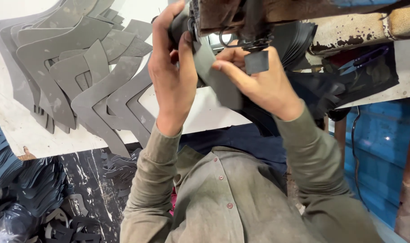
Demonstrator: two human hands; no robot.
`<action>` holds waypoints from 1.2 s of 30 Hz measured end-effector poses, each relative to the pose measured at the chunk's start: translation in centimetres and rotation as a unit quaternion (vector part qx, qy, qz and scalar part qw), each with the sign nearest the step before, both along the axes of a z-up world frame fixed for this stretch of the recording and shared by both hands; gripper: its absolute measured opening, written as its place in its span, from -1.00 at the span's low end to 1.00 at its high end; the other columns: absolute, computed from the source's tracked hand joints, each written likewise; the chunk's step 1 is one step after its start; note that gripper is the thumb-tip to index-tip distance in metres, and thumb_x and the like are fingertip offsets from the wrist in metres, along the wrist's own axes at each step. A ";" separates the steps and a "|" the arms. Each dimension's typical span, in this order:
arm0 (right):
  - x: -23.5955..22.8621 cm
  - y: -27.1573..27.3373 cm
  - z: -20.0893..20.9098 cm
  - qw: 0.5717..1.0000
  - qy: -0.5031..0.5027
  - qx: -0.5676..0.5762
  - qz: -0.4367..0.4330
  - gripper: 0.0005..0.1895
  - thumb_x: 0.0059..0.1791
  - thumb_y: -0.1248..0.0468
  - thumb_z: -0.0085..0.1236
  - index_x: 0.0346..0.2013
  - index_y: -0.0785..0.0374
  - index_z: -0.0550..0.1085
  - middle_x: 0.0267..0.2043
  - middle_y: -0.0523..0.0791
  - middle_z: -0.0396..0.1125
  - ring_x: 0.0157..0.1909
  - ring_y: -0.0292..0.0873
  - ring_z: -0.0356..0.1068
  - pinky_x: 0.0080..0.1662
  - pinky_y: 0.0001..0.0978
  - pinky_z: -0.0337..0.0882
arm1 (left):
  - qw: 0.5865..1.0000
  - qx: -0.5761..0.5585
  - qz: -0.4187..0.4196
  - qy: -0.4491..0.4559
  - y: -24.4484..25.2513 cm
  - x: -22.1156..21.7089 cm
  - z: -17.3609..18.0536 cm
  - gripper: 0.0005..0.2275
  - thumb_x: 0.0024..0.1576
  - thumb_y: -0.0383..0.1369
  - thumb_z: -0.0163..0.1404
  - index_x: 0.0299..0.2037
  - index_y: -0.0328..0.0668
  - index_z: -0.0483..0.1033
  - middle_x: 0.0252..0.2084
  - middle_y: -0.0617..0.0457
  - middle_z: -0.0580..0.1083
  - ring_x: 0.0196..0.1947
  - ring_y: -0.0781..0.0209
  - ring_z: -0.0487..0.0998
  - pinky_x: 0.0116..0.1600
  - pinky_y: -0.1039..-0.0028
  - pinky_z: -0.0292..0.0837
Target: Aligning and feeding shoe upper components into a stitching machine for assembly.
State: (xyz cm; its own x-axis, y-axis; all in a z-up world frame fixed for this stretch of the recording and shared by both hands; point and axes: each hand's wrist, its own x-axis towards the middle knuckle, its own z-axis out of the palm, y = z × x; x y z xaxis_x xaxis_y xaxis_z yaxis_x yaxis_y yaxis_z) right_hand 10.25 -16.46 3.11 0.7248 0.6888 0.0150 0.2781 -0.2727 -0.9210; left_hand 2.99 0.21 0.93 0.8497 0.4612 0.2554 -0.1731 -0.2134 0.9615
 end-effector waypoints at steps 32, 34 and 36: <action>-0.9 1.9 -2.5 0.941 0.289 0.171 -0.050 -0.83 0.14 0.36 0.12 -0.07 0.46 0.54 -0.16 -0.03 0.50 -0.16 -0.19 0.57 -0.08 -0.39 0.62 | 0.978 -0.198 -0.062 0.035 0.3 -1.9 -2.4 -0.75 0.44 -0.53 -0.05 0.29 -0.23 0.37 -0.24 0.21 0.46 -0.43 0.59 0.33 -0.33 0.69 0.20; -1.1 2.2 -2.2 0.943 0.278 0.173 -0.061 -0.82 0.14 0.36 0.12 -0.07 0.47 0.55 -0.16 -0.03 0.51 -0.15 -0.20 0.57 -0.09 -0.40 0.61 | 0.976 -0.209 -0.052 0.011 -0.1 -1.1 -2.4 -0.77 0.45 -0.53 -0.06 0.28 -0.23 0.37 -0.19 0.19 0.48 -0.37 0.57 0.36 -0.27 0.67 0.25; -1.1 2.4 -1.8 0.955 0.239 0.152 -0.091 -0.82 0.14 0.37 0.13 -0.07 0.47 0.56 -0.17 -0.02 0.52 -0.14 -0.19 0.58 -0.13 -0.43 0.60 | 0.984 -0.178 -0.017 -0.021 -0.8 -0.2 -1.9 -0.82 0.46 -0.53 -0.08 0.23 -0.24 0.37 -0.14 0.16 0.48 -0.22 0.53 0.44 -0.13 0.67 0.37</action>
